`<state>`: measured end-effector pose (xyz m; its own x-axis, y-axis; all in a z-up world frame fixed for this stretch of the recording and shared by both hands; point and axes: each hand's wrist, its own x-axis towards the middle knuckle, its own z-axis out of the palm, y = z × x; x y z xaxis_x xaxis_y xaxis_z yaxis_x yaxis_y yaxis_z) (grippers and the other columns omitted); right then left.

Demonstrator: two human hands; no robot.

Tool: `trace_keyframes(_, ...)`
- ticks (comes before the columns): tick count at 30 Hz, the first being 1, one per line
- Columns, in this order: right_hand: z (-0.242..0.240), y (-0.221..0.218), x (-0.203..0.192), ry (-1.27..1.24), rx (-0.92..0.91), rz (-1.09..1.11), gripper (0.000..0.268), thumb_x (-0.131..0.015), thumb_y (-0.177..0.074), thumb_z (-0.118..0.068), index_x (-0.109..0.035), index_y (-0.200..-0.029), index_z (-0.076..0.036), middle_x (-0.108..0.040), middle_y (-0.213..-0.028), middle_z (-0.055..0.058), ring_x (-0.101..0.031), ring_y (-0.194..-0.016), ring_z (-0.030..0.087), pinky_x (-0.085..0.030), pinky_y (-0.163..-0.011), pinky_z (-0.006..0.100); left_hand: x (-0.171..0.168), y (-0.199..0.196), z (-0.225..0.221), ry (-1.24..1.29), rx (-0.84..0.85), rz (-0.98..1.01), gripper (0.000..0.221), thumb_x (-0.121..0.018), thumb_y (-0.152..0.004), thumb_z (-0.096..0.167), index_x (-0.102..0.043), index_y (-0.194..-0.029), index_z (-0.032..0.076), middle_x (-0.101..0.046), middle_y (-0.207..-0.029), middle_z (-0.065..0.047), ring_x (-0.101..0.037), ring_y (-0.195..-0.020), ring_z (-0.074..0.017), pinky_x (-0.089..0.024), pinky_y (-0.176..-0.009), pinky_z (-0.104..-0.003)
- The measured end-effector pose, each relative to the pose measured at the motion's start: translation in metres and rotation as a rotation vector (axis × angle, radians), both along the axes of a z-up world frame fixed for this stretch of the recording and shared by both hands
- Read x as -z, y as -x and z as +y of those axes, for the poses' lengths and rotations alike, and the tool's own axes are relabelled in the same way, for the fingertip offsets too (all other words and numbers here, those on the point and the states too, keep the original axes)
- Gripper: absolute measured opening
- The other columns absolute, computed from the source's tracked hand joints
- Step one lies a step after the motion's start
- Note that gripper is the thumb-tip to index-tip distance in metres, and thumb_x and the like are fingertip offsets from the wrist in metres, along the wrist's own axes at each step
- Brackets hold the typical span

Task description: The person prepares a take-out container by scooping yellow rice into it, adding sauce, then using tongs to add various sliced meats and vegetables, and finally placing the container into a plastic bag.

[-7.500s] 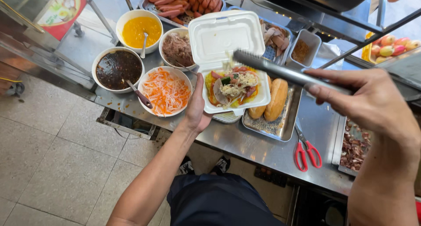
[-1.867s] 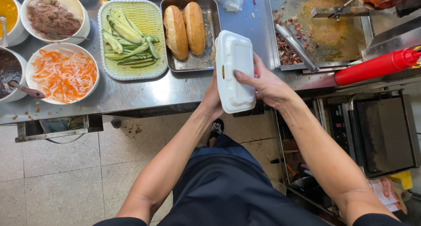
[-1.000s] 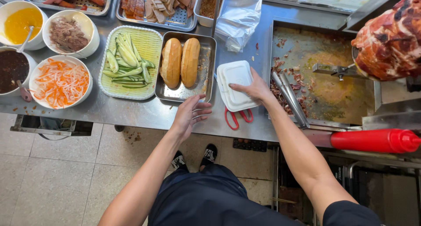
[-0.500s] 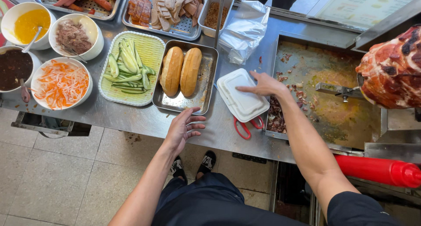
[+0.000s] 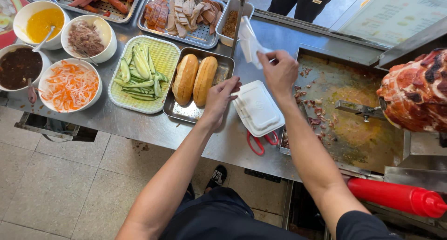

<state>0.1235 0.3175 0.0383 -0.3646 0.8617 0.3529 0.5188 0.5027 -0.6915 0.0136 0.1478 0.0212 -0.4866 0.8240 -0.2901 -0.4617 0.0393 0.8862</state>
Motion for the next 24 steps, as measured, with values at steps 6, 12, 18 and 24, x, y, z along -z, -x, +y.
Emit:
trace_keyframes(6, -0.100, -0.008, -0.052, 0.049, -0.504, 0.111, 0.028, -0.088, -0.082, -0.022, -0.077, -0.097, -0.001, -0.074, -0.105, 0.013, -0.070, -0.100, 0.024, -0.053, -0.091, 0.036, -0.007, 0.013, 0.001, 0.087, -0.211, 0.401, 0.052, -0.078, -0.095, 0.030, -0.067, -0.132, -0.006, -0.064, -0.080, -0.008, -0.052, -0.072, -0.0112, -0.041, -0.056, -0.025)
trace_keyframes(12, -0.107, 0.008, -0.067, 0.620, -0.583, 0.300, 0.066, -0.082, -0.082, -0.025, -0.057, -0.142, -0.011, -0.067, -0.126, 0.005, -0.063, -0.116, 0.014, -0.049, -0.098, 0.029, -0.020, 0.049, -0.049, -0.282, -0.166, 0.163, 0.055, -0.076, -0.096, 0.016, -0.053, -0.142, -0.004, -0.075, -0.095, -0.004, -0.066, -0.077, -0.0060, -0.055, -0.065, -0.020)
trace_keyframes(18, -0.125, 0.038, -0.053, 0.709, -0.593, 0.425, 0.028, -0.074, -0.098, -0.021, -0.073, -0.110, 0.004, -0.074, -0.096, 0.002, -0.065, -0.085, 0.006, -0.053, -0.077, 0.023, -0.029, 0.094, -0.121, -0.183, 0.053, 0.124, 0.051, -0.072, -0.094, 0.025, -0.059, -0.135, -0.001, -0.077, -0.094, -0.006, -0.071, -0.074, -0.0088, -0.058, -0.062, -0.021)
trace_keyframes(24, -0.153, 0.078, -0.068, 0.510, -0.641, 0.258, 0.029, -0.064, -0.107, -0.026, -0.074, -0.106, 0.001, -0.066, -0.083, -0.007, -0.052, -0.075, 0.001, -0.044, -0.064, 0.022, -0.023, 0.165, -0.171, 0.013, 0.323, 0.860, 0.072, -0.039, -0.115, 0.058, -0.083, -0.104, 0.003, -0.071, -0.083, -0.001, -0.064, -0.075, -0.0087, -0.047, -0.071, -0.018)
